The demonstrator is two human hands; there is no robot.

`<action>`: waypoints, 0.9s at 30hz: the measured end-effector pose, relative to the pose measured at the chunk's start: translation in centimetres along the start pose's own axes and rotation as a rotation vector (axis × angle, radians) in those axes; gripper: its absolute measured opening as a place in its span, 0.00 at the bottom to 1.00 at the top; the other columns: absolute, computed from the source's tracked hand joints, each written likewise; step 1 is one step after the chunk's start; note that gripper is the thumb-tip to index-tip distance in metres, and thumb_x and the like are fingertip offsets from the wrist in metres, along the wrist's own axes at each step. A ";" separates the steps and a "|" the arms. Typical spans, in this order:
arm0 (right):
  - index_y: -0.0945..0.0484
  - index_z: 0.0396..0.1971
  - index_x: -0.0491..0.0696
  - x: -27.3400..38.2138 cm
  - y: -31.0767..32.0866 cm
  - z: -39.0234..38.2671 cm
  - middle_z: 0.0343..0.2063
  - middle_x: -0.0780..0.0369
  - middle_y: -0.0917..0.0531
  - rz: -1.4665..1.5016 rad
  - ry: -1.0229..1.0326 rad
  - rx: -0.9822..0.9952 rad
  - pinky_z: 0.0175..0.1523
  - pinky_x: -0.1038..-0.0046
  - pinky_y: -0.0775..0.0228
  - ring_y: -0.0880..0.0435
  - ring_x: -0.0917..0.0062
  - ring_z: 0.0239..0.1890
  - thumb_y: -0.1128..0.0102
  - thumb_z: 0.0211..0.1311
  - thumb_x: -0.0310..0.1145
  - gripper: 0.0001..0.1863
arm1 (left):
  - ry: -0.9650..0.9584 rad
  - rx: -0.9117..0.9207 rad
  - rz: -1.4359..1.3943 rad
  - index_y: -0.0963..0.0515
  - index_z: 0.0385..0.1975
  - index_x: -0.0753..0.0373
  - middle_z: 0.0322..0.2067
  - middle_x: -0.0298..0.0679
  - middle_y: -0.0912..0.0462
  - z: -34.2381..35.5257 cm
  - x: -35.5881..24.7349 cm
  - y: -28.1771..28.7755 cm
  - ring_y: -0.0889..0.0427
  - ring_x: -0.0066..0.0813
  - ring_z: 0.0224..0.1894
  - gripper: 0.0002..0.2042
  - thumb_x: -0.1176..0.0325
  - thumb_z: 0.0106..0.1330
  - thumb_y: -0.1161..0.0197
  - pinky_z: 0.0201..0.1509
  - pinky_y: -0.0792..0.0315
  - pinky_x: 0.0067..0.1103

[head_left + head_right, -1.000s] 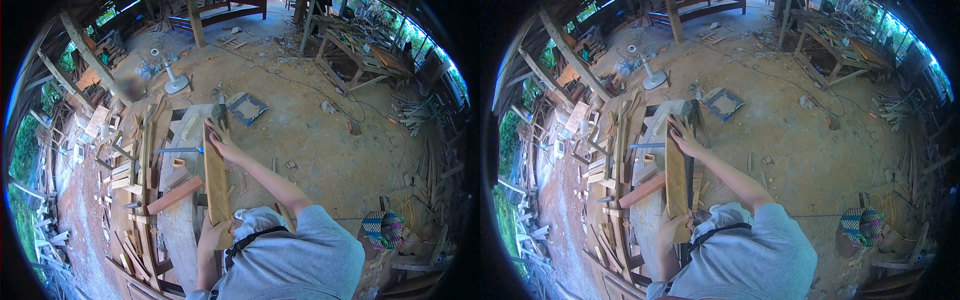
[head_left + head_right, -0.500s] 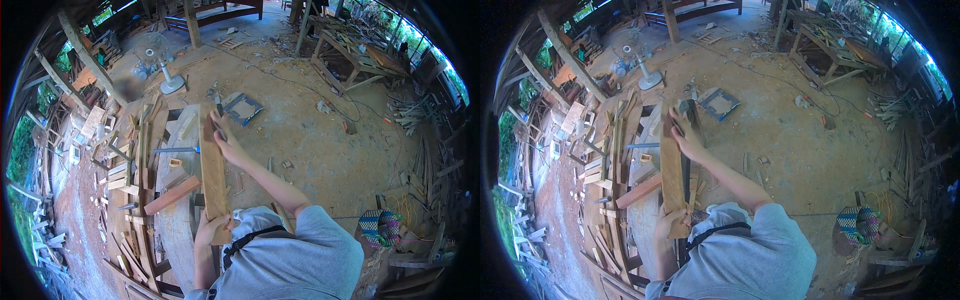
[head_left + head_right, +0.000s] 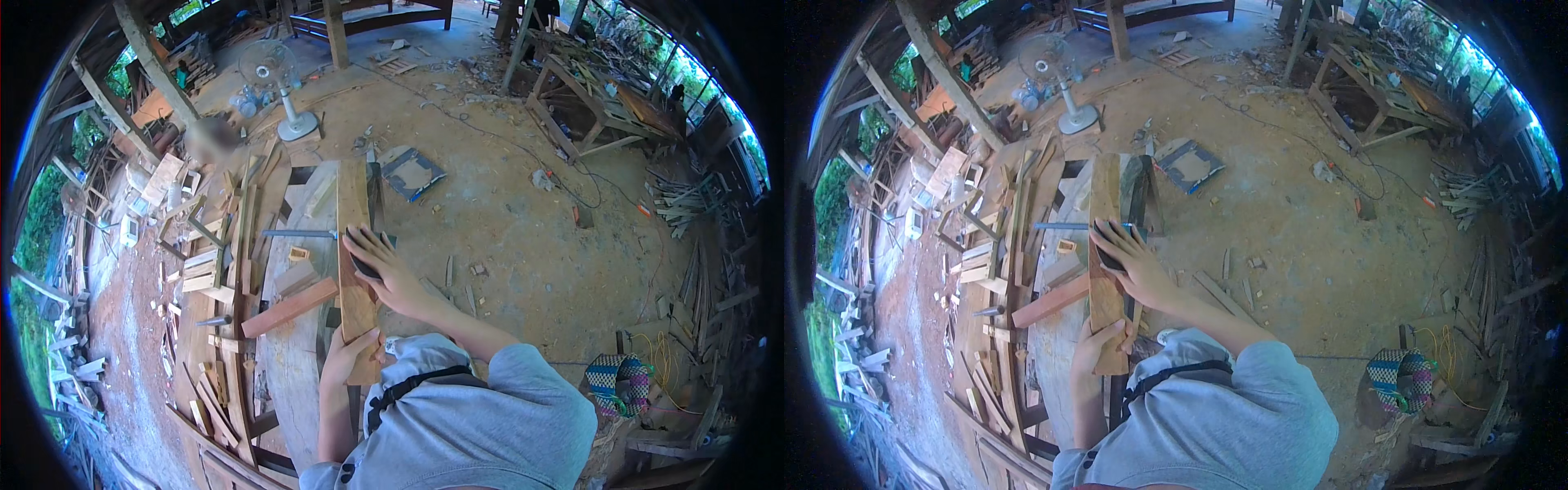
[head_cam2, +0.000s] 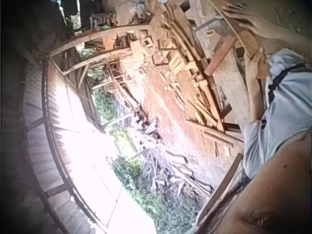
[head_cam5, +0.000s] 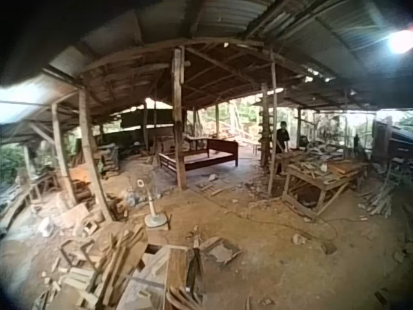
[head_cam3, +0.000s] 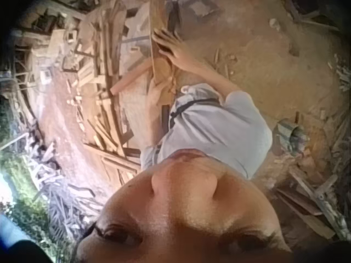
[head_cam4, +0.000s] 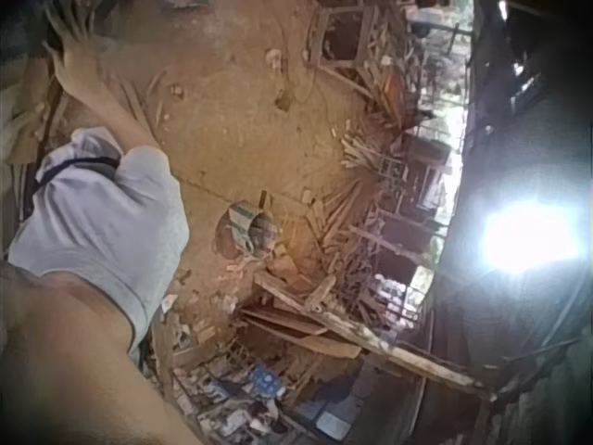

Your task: The person sands a piece of wood using sandpaper, then chisels a wooden piece using a chisel and a wooden block.

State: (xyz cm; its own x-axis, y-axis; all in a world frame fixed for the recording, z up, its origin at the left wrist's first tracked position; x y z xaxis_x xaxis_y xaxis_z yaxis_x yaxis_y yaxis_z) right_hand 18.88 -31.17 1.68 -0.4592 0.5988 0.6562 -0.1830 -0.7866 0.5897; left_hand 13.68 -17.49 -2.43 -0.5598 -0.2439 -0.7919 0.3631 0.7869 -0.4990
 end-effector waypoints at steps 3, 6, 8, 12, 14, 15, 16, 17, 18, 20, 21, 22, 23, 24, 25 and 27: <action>0.44 0.59 0.50 -0.4 0.2 0.1 0.61 0.59 0.44 0.102 -0.003 -0.007 0.65 0.64 0.58 0.50 0.66 0.64 0.50 0.58 0.30 0.28 | -0.029 0.004 -0.021 0.32 0.32 0.68 0.22 0.39 0.26 0.1 0.0 -0.1 0.26 0.26 0.19 0.07 0.75 0.56 0.43 0.22 0.33 0.20; 0.42 0.59 0.50 -1.9 0.5 1.2 0.61 0.59 0.44 0.128 0.018 -0.017 0.65 0.68 0.55 0.49 0.66 0.64 0.50 0.58 0.31 0.27 | -0.034 0.025 0.033 0.32 0.31 0.69 0.21 0.39 0.27 0.0 -0.2 -0.2 0.26 0.26 0.19 0.07 0.76 0.56 0.43 0.21 0.33 0.20; 0.41 0.58 0.49 -3.7 0.8 2.4 0.60 0.59 0.43 0.072 0.029 -0.029 0.64 0.69 0.53 0.48 0.66 0.63 0.50 0.58 0.32 0.26 | 0.012 0.049 0.095 0.31 0.30 0.69 0.21 0.38 0.27 -0.3 0.0 -0.3 0.27 0.26 0.19 0.06 0.76 0.56 0.42 0.22 0.33 0.20; 0.39 0.55 0.46 -7.6 1.4 3.8 0.55 0.54 0.35 -0.080 0.006 -0.242 0.59 0.69 0.43 0.38 0.62 0.58 0.52 0.59 0.34 0.23 | 0.146 0.094 0.137 0.34 0.40 0.69 0.26 0.42 0.26 -1.4 1.1 -0.4 0.28 0.28 0.19 0.12 0.76 0.57 0.46 0.22 0.32 0.21; 0.37 0.53 0.44 -9.8 0.3 2.6 0.50 0.52 0.30 0.357 -0.278 -0.266 0.52 0.69 0.37 0.30 0.60 0.51 0.53 0.61 0.37 0.22 | 0.110 0.084 0.005 0.35 0.43 0.68 0.29 0.44 0.27 -2.5 1.3 -0.1 0.29 0.28 0.20 0.14 0.75 0.56 0.47 0.23 0.33 0.21; 0.31 0.47 0.42 -9.6 -0.2 1.7 0.41 0.51 0.23 0.203 -0.251 -0.328 0.45 0.69 0.34 0.24 0.59 0.43 0.53 0.61 0.41 0.20 | 0.073 0.085 -0.129 0.37 0.46 0.67 0.32 0.47 0.27 -3.2 1.4 0.2 0.29 0.29 0.21 0.17 0.75 0.56 0.47 0.23 0.33 0.21; 0.28 0.43 0.42 -10.4 -1.7 0.3 0.38 0.51 0.22 0.181 -0.493 -0.128 0.43 0.69 0.33 0.23 0.60 0.41 0.52 0.61 0.43 0.20 | 0.096 0.066 -0.124 0.37 0.46 0.67 0.32 0.47 0.27 -4.0 1.7 0.7 0.29 0.29 0.21 0.17 0.75 0.56 0.47 0.23 0.33 0.21; 0.26 0.39 0.42 -10.9 -3.1 -1.6 0.34 0.51 0.21 0.156 -0.731 0.077 0.41 0.69 0.33 0.22 0.61 0.39 0.52 0.60 0.45 0.20 | 0.088 0.026 -0.152 0.41 0.50 0.66 0.37 0.49 0.29 -5.0 1.9 1.3 0.30 0.30 0.22 0.22 0.73 0.54 0.47 0.23 0.34 0.23; 0.25 0.36 0.41 -10.0 -3.8 -2.3 0.31 0.52 0.20 0.287 -0.567 -0.076 0.39 0.69 0.33 0.21 0.63 0.36 0.51 0.59 0.47 0.21 | 0.056 0.021 -0.190 0.44 0.53 0.64 0.43 0.52 0.30 -5.9 1.9 1.9 0.30 0.31 0.22 0.26 0.72 0.52 0.47 0.24 0.34 0.24; 0.24 0.33 0.40 -9.0 -4.6 -3.9 0.27 0.54 0.19 0.417 -0.409 -0.227 0.38 0.69 0.33 0.20 0.66 0.33 0.50 0.58 0.48 0.22 | 0.093 -0.012 -0.298 0.44 0.55 0.64 0.46 0.52 0.32 -7.8 2.1 3.3 0.32 0.31 0.22 0.29 0.69 0.50 0.47 0.24 0.35 0.25; 0.24 0.33 0.40 -9.1 -5.8 -4.9 0.27 0.55 0.19 0.443 -0.559 -0.081 0.37 0.70 0.33 0.21 0.69 0.32 0.50 0.58 0.48 0.23 | 0.097 -0.009 -0.419 0.45 0.56 0.65 0.49 0.52 0.33 -8.7 2.2 3.8 0.33 0.31 0.21 0.31 0.67 0.48 0.46 0.24 0.36 0.26; 0.24 0.33 0.40 -9.3 -7.0 -5.9 0.26 0.57 0.19 0.468 -0.741 0.078 0.36 0.71 0.33 0.21 0.72 0.31 0.49 0.57 0.49 0.23 | 0.102 -0.014 -0.420 0.45 0.56 0.65 0.49 0.52 0.33 -9.7 2.2 4.4 0.33 0.31 0.21 0.31 0.67 0.48 0.46 0.24 0.36 0.26; 0.24 0.33 0.39 -9.2 -7.5 -6.5 0.27 0.58 0.20 0.481 -0.790 0.123 0.35 0.73 0.33 0.22 0.75 0.31 0.48 0.57 0.49 0.23 | 0.083 -0.045 -0.443 0.49 0.58 0.66 0.54 0.52 0.40 -10.7 2.1 5.0 0.35 0.29 0.22 0.34 0.65 0.50 0.47 0.25 0.35 0.23; 0.24 0.33 0.39 -9.0 -8.1 -6.7 0.27 0.58 0.20 0.474 -0.786 0.147 0.35 0.73 0.33 0.22 0.75 0.31 0.48 0.57 0.49 0.23 | 0.054 -0.051 -0.472 0.53 0.60 0.67 0.59 0.51 0.46 -11.5 2.1 5.4 0.37 0.26 0.22 0.36 0.63 0.51 0.47 0.26 0.35 0.21; 0.24 0.34 0.40 -9.2 -8.6 -7.1 0.29 0.59 0.20 0.564 -0.888 0.119 0.36 0.73 0.33 0.22 0.76 0.32 0.47 0.57 0.48 0.22 | 0.068 -0.084 -0.472 0.53 0.60 0.67 0.59 0.51 0.46 -12.1 2.3 5.7 0.37 0.26 0.22 0.36 0.63 0.51 0.47 0.26 0.35 0.21; 0.25 0.36 0.41 -9.4 -9.6 -7.7 0.31 0.60 0.20 0.653 -0.995 0.096 0.36 0.74 0.32 0.22 0.76 0.33 0.47 0.57 0.47 0.21 | -0.010 -0.206 -0.615 0.54 0.61 0.68 0.59 0.51 0.46 -13.5 2.4 6.6 0.38 0.25 0.23 0.36 0.63 0.52 0.48 0.26 0.35 0.19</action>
State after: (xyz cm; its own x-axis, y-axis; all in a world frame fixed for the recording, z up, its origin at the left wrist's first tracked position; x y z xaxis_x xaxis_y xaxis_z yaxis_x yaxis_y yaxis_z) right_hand 18.25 -30.35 -13.77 0.4421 -0.0231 0.8967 -0.0798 -0.9967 0.0137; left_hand 4.68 -5.26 -2.84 -0.6129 -0.6891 -0.3867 -0.1727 0.5943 -0.7855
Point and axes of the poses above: each hand's wrist, its own z-axis towards the middle knuckle, its own y-axis out of the back of the hand, x = y × z, the point moved 4 cm from there along z, towards the middle knuckle
